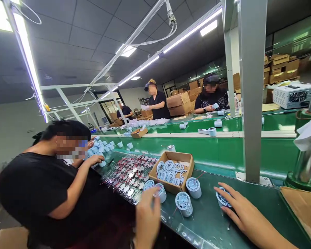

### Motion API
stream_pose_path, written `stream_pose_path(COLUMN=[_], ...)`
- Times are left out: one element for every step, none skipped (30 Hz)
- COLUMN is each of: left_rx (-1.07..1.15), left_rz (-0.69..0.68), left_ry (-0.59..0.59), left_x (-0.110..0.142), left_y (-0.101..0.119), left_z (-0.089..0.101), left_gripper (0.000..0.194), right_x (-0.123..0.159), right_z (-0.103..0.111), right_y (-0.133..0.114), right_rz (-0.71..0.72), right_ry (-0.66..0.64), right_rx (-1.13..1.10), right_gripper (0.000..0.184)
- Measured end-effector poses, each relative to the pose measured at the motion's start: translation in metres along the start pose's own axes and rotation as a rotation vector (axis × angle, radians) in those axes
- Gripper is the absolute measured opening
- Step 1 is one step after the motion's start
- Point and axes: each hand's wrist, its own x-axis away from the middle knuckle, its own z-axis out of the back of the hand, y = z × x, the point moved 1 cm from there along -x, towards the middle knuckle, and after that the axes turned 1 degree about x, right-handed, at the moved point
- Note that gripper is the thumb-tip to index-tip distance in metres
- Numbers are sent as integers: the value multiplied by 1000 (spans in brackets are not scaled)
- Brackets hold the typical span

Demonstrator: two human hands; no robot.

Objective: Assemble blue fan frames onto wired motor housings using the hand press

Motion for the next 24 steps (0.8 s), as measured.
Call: stream_pose_path(left_rx=[-66,-110,-155,-187,-213,-234,-249,-258,-264,-266,-266,-263,-257,-248,-237,-223,-209,-194,-179,-162,-142,-119,-95,-69], left_rz=[82,130,181,218,244,264,274,276,273,265,255,243,229,212,193,172,151,132,118,106,98,93,94,98], left_ry=[-1,-11,-36,-71,-107,-142,-172,-196,-214,-230,-242,-251,-259,-265,-271,-278,-285,-290,-291,-289,-285,-280,-275,-271], left_x=[-17,-31,-42,-49,-53,-55,-55,-55,-55,-55,-55,-57,-58,-60,-61,-63,-65,-67,-69,-72,-76,-80,-85,-89], left_y=[-27,-52,-74,-93,-109,-121,-130,-136,-141,-144,-147,-149,-151,-154,-156,-159,-161,-162,-164,-165,-166,-167,-168,-169], left_z=[11,17,19,16,10,4,-3,-9,-13,-15,-16,-15,-14,-13,-12,-11,-11,-12,-13,-14,-16,-17,-19,-20], left_gripper=[37,36,34,31,28,24,21,19,19,19,20,21,22,23,26,28,31,35,39,42,44,45,45,44], right_x=[0,1,3,4,6,8,9,10,11,11,11,11,10,9,8,8,8,9,12,16,22,30,39,50], right_z=[-1,0,1,3,5,8,10,12,13,15,16,18,20,22,26,30,35,41,46,51,56,59,60,60], right_y=[1,1,0,-1,-2,-4,-6,-7,-9,-10,-11,-12,-14,-15,-18,-21,-24,-27,-30,-32,-34,-34,-32,-30], right_rz=[2,0,-3,-3,-4,-7,-12,-18,-24,-29,-33,-36,-38,-41,-44,-50,-58,-68,-80,-94,-109,-129,-145,-157], right_ry=[6,8,3,-10,-25,-41,-56,-68,-77,-84,-91,-99,-107,-117,-125,-132,-141,-150,-158,-165,-168,-166,-160,-145], right_rx=[-2,-5,-10,-16,-22,-27,-30,-32,-33,-33,-31,-29,-27,-25,-25,-25,-23,-18,-11,-3,1,2,-3,-12], right_gripper=[51,50,50,50,50,51,51,51,51,52,52,52,51,51,51,50,50,50,50,50,51,51,51,51])
